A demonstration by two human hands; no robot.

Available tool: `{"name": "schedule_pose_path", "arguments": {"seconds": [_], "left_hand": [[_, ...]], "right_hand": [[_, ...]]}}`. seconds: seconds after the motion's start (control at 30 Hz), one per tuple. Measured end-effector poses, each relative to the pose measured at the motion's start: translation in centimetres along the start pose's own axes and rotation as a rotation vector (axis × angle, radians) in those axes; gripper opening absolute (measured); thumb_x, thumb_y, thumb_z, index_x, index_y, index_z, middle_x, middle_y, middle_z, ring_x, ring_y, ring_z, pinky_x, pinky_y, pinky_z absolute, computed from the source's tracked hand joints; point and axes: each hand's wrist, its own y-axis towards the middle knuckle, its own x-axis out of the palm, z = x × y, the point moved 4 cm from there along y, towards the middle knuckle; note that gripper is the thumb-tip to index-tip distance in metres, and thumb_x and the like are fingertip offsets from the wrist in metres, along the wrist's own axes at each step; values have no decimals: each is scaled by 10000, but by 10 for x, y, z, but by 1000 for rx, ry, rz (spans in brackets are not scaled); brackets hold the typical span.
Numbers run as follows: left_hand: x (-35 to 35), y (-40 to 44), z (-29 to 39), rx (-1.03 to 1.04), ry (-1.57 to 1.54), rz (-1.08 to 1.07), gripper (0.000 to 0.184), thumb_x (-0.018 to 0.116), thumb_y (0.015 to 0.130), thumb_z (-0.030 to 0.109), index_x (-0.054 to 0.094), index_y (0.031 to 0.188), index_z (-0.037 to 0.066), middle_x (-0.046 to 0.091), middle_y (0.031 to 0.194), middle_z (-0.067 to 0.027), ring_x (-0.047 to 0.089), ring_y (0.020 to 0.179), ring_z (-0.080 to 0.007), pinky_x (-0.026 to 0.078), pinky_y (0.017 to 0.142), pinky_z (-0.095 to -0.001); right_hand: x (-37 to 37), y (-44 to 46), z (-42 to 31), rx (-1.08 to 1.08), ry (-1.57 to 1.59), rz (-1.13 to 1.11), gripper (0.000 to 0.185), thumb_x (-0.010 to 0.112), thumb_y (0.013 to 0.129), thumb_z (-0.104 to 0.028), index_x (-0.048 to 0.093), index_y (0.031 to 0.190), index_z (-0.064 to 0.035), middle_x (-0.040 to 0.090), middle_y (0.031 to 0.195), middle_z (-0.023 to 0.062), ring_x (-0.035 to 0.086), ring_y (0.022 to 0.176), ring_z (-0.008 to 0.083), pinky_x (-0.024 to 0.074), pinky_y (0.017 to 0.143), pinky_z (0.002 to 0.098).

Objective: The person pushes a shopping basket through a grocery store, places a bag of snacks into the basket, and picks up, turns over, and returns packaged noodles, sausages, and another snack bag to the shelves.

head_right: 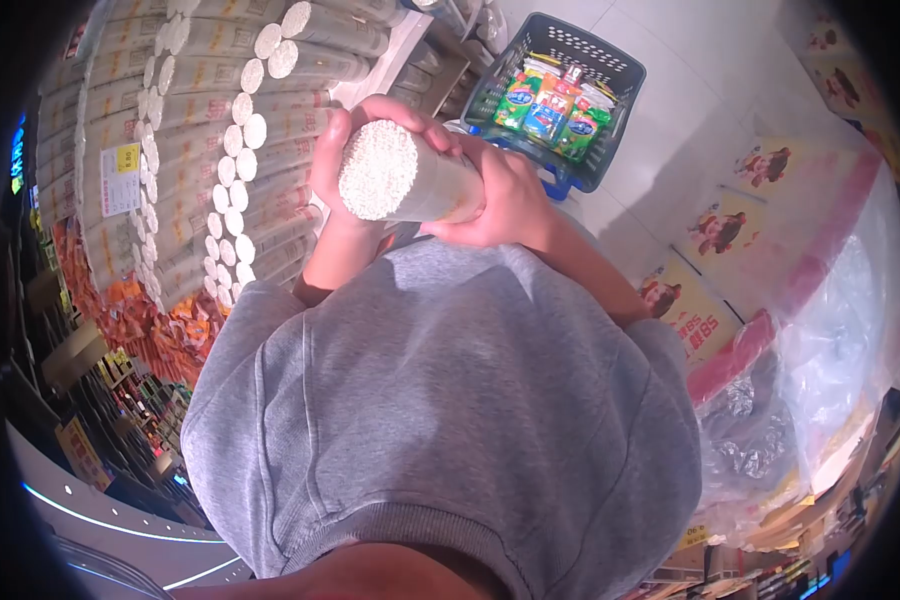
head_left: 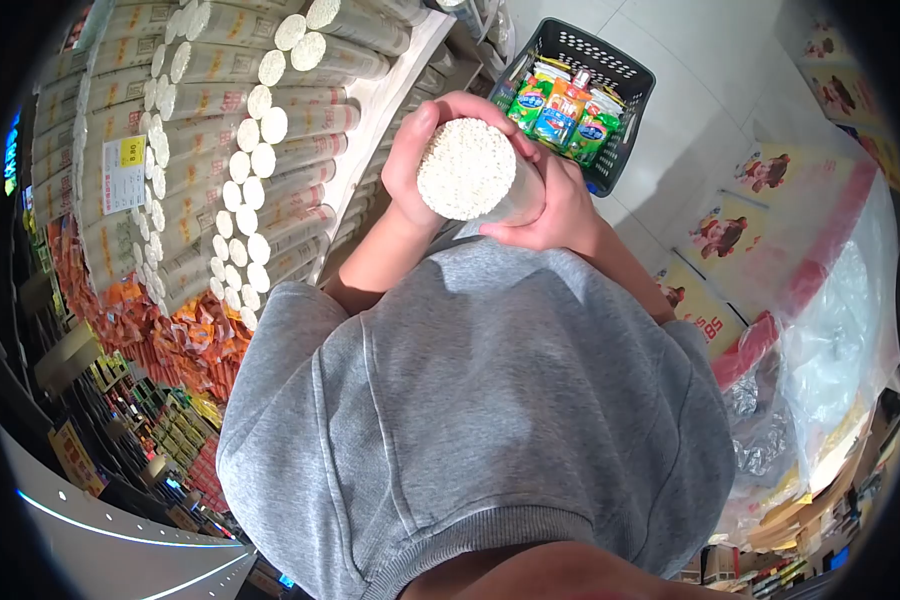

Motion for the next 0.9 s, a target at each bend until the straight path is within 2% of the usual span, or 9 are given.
{"name": "schedule_pose_path", "arguments": {"seconds": [0.1,0.2,0.3,0.4,0.53,0.8,0.9], "left_hand": [[-8,6,2,26,104,-44,508,305,945,416,569,975,-17,637,834,-235,620,832,-370,491,810,-473],[-10,7,6,14,140,5,470,325,932,377,568,971,-23,636,830,-233,622,832,-368,494,811,-466],[-18,4,9,21,101,35,466,326,932,371,566,966,-27,637,838,-231,624,838,-364,497,813,-458],[-28,1,6,11,61,53,454,332,930,361,563,972,-27,636,846,-226,625,843,-364,499,819,-455],[-29,-6,5,50,71,18,445,330,931,346,559,981,-33,634,858,-225,625,851,-364,500,829,-459],[-33,-22,6,89,45,91,434,330,928,332,555,986,-35,633,876,-224,625,861,-363,498,845,-458],[-37,-27,4,96,6,99,472,319,932,320,561,1009,-79,650,911,-246,643,886,-330,498,867,-407]], "right_hand": [[1,2,2,20,-22,-20,857,882,572,-395,502,1197,50,662,1002,188,696,852,325,565,746,374],[5,3,3,35,-40,-23,849,868,592,-416,501,1203,45,662,991,189,696,848,324,563,746,375],[9,9,4,27,-66,-59,840,862,602,-424,501,1203,39,663,968,185,696,829,324,562,738,378],[13,6,8,115,-69,-131,829,861,605,-422,503,1201,30,666,952,176,697,819,320,561,730,375],[12,4,5,125,-49,-155,819,863,599,-416,507,1197,15,667,948,169,697,823,318,557,726,373],[21,4,5,119,-8,-229,809,859,602,-408,508,1208,-2,666,954,170,693,843,323,550,744,378],[25,2,6,167,-13,-263,818,857,602,-414,503,1227,-22,665,961,177,687,864,335,546,760,394]]}}
